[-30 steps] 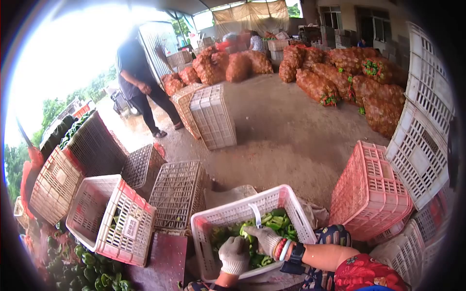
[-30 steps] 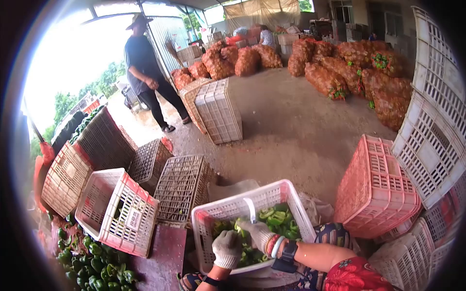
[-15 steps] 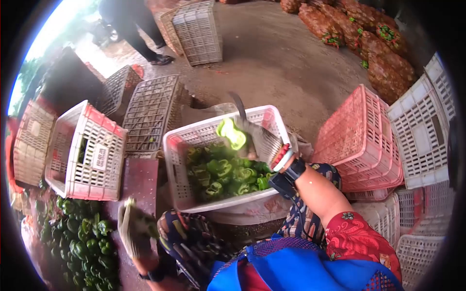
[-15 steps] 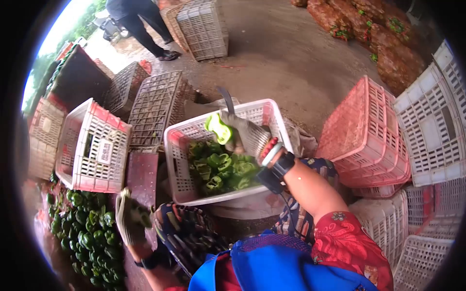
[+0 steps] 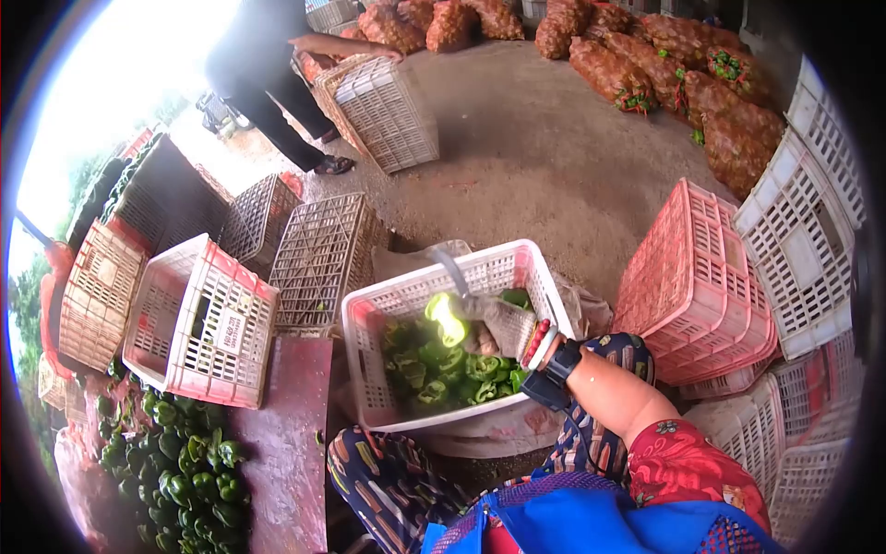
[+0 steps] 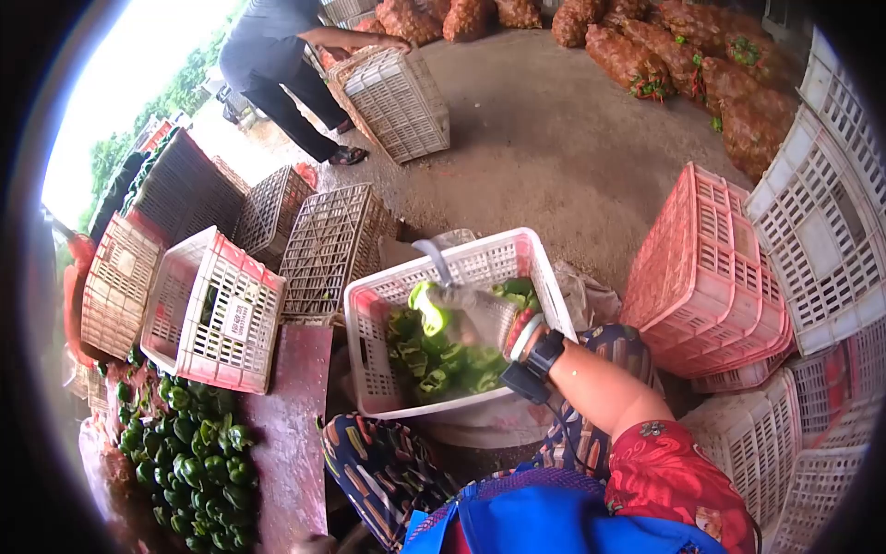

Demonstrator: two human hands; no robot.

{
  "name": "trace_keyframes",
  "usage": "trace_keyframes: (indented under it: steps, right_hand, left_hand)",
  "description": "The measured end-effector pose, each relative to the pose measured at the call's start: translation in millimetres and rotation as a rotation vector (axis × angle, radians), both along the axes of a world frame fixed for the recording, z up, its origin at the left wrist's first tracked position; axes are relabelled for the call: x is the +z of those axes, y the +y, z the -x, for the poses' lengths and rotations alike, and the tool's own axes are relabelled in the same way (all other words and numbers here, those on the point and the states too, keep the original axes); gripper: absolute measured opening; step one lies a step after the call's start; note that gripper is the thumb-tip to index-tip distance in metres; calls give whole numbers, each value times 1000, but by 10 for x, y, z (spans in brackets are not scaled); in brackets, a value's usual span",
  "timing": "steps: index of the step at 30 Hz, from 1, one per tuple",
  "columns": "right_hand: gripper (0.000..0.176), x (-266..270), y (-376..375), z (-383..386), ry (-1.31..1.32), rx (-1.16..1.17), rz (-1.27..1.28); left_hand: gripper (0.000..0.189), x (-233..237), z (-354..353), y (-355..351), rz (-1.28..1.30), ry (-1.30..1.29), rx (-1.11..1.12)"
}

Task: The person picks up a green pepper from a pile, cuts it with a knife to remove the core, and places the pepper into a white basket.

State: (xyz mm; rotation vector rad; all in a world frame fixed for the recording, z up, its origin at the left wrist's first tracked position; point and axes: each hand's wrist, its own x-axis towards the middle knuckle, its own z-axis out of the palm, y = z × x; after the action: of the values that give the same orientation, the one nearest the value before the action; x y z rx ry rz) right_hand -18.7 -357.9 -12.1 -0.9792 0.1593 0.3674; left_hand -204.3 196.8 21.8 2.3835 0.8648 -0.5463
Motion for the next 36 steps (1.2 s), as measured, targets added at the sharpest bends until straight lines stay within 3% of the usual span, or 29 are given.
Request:
trace_keyframes:
  steps: [1,3,5,7,9,12,15,17,18,20,25,28,31,34,36]
  right_hand:
    - [29,173,107,38,20,-18,-157]
    - [31,238,182,59,88,-11,-102]
    - [35,35,273,15,96,-25,171]
    - [39,63,342,47,65,48,261]
    - [42,52,357,29,-26,143,149]
    - [45,28,341,66,-41,55,261]
    - [44,-35,289,-60,86,39,447]
    - [45,-89,348,-49,-29,-32,576]
    - [47,-113,381,-55,3,-42,653]
    - [46,-574,459,-102,-33,-138,663]
    - [40,-547,619,-71,-19,-249,667]
    - [40,-659,672,-54,-190,-265,740]
    - [44,-686,664,-90,-245,-209,784]
    - [46,-412,701,-62,-90,-131,640]
    - [47,-241,634,-111,57,-54,525]
  left_hand:
    - [21,270,-245,-268,44,-84,-12]
    - [30,482,-735,-685,245,-187,-57]
    - [19,621,-1206,-1594,292,-472,-214]
    - [33,450,-1627,-2182,504,-505,-413]
    - [38,222,-1891,-2769,810,-471,-408]
    - [43,-203,-2178,-3243,854,-410,-568]
    - [35,-464,-2337,-3374,854,-328,-626]
    - [31,-748,-2465,-3326,530,-328,-818]
    - [31,-815,-2479,-3325,517,-364,-813]
    - [27,-733,-2406,-3445,365,-451,-805]
    - [29,-903,-2329,-3525,127,-570,-856]
    - [32,-882,-2289,-3482,50,-562,-851]
    - [32,-842,-2259,-3460,24,-551,-808]
    - [34,-836,-2294,-3369,85,-531,-787]
    - [35,-876,-2377,-3306,280,-521,-758]
